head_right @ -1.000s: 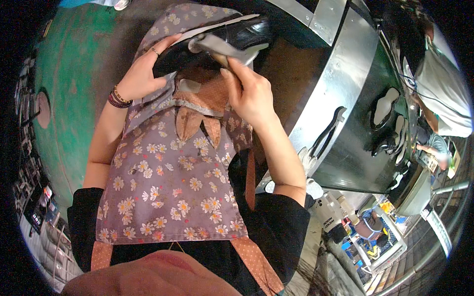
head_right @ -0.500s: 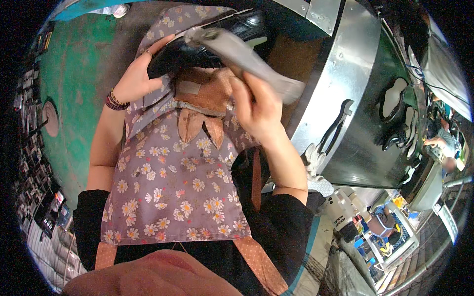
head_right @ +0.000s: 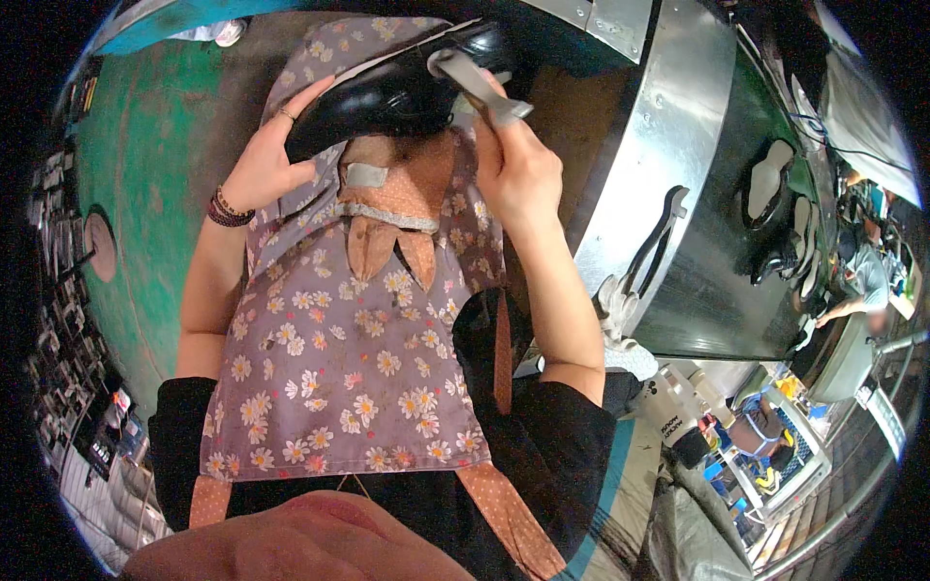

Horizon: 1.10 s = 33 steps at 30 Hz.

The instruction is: Hammer the bottom of shoes to secure the sole components.

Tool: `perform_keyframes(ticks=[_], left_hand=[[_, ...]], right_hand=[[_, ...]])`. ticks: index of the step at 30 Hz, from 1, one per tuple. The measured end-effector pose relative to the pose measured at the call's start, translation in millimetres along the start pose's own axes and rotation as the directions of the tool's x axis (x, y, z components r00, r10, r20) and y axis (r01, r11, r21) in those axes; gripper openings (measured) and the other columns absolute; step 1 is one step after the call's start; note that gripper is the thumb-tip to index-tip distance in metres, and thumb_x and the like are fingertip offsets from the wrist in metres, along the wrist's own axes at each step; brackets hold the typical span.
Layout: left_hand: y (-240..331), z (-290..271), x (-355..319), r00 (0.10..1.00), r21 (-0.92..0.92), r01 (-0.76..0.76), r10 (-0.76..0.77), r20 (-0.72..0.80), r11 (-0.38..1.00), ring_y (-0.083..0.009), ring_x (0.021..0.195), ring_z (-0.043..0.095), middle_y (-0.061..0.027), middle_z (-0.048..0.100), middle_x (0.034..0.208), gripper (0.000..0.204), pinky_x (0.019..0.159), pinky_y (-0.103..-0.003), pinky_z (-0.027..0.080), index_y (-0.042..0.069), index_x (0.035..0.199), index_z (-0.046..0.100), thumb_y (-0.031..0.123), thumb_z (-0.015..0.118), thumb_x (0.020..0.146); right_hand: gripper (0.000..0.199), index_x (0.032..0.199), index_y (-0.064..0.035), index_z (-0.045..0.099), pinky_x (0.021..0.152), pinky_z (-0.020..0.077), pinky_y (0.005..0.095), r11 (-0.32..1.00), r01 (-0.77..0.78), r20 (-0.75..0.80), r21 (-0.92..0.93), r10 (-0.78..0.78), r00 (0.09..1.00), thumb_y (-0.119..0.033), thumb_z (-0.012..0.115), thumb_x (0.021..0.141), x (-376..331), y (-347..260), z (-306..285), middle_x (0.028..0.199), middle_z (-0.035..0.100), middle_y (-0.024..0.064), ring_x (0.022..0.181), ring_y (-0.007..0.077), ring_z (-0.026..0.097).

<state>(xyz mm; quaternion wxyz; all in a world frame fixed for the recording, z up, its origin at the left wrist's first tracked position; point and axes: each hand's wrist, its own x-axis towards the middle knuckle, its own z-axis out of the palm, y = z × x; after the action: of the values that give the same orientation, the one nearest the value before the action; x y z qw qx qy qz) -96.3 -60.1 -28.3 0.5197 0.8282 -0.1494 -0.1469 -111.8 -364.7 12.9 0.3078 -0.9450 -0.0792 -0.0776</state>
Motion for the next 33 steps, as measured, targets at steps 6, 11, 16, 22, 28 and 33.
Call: perform_keyframes(ticks=[6, 11, 16, 22, 28, 33], left_hand=[[0, -6, 6, 0.998, -0.006, 0.031, -0.03, 0.052, 1.0, -0.0242, 0.108, 0.06, -0.0148, 0.056, 0.133, 0.089, 0.09, -0.031, 0.05, 0.018, 0.15, 0.035, 0.001, 0.061, 0.067], [4, -7, 9, 0.999, 0.019, -0.006, 0.005, 0.035, 1.0, -0.0206, 0.092, 0.063, -0.0131, 0.058, 0.131, 0.089, 0.08, -0.029, 0.052, 0.018, 0.15, 0.035, 0.001, 0.06, 0.067], [6, -14, 9, 0.992, -0.024, 0.077, -0.074, 0.102, 0.997, -0.015, 0.078, 0.062, -0.0115, 0.058, 0.131, 0.088, 0.072, -0.028, 0.052, 0.016, 0.15, 0.036, 0.001, 0.058, 0.067], [13, -16, 11, 0.985, 0.006, 0.126, -0.126, 0.115, 0.992, -0.0161, 0.071, 0.063, -0.0115, 0.057, 0.133, 0.087, 0.067, -0.028, 0.053, 0.015, 0.15, 0.036, -0.001, 0.058, 0.066], [6, -16, 13, 0.994, 0.081, -0.104, 0.1, 0.049, 0.991, -0.0194, 0.085, 0.065, -0.0105, 0.058, 0.132, 0.087, 0.074, -0.029, 0.054, 0.015, 0.149, 0.037, 0.0, 0.059, 0.066], [7, -13, 9, 0.998, 0.053, -0.028, 0.025, 0.062, 0.998, -0.0194, 0.09, 0.064, -0.0112, 0.058, 0.132, 0.087, 0.078, -0.029, 0.053, 0.015, 0.149, 0.037, 0.001, 0.059, 0.066]], right_hand=[[0.036, 0.128, 0.0086, 0.055, 0.076, 0.0523, 0.0296, 0.954, 0.103, -0.327, 0.282, -0.005, 0.945, -0.008, 0.059, 0.097, 0, 7, -9, 0.1, 0.072, 0.0097, 0.088, 0.0194, 0.066], [0.04, 0.135, -0.0106, 0.056, 0.081, 0.0515, 0.0322, 0.994, -0.091, -0.13, 0.058, 0.098, 0.987, -0.013, 0.062, 0.095, 9, 35, 8, 0.112, 0.069, 0.0231, 0.102, 0.017, 0.067], [0.045, 0.142, -0.0026, 0.047, 0.058, 0.0412, 0.0153, 0.934, 0.027, -0.375, 0.355, 0.116, 0.919, -0.006, 0.055, 0.098, 10, 31, -7, 0.111, 0.067, 0.0044, 0.065, 0.0013, 0.047], [0.046, 0.143, -0.0025, 0.047, 0.072, 0.0469, 0.0197, 0.993, -0.029, -0.2, 0.111, 0.051, 0.979, -0.011, 0.057, 0.099, 16, 46, 6, 0.11, 0.065, 0.0027, 0.078, 0.0072, 0.056], [0.03, 0.12, 0.0044, 0.06, 0.077, 0.0536, 0.0333, 0.918, 0.041, -0.28, 0.394, 0.077, 0.957, -0.008, 0.062, 0.093, -5, 15, -3, 0.099, 0.07, 0.022, 0.087, 0.0294, 0.071], [0.024, 0.109, -0.0002, 0.065, 0.066, 0.054, 0.0388, 0.994, 0.005, -0.089, 0.105, 0.004, 0.996, -0.013, 0.069, 0.089, -6, 13, 4, 0.086, 0.068, 0.0218, 0.074, 0.0358, 0.069]])
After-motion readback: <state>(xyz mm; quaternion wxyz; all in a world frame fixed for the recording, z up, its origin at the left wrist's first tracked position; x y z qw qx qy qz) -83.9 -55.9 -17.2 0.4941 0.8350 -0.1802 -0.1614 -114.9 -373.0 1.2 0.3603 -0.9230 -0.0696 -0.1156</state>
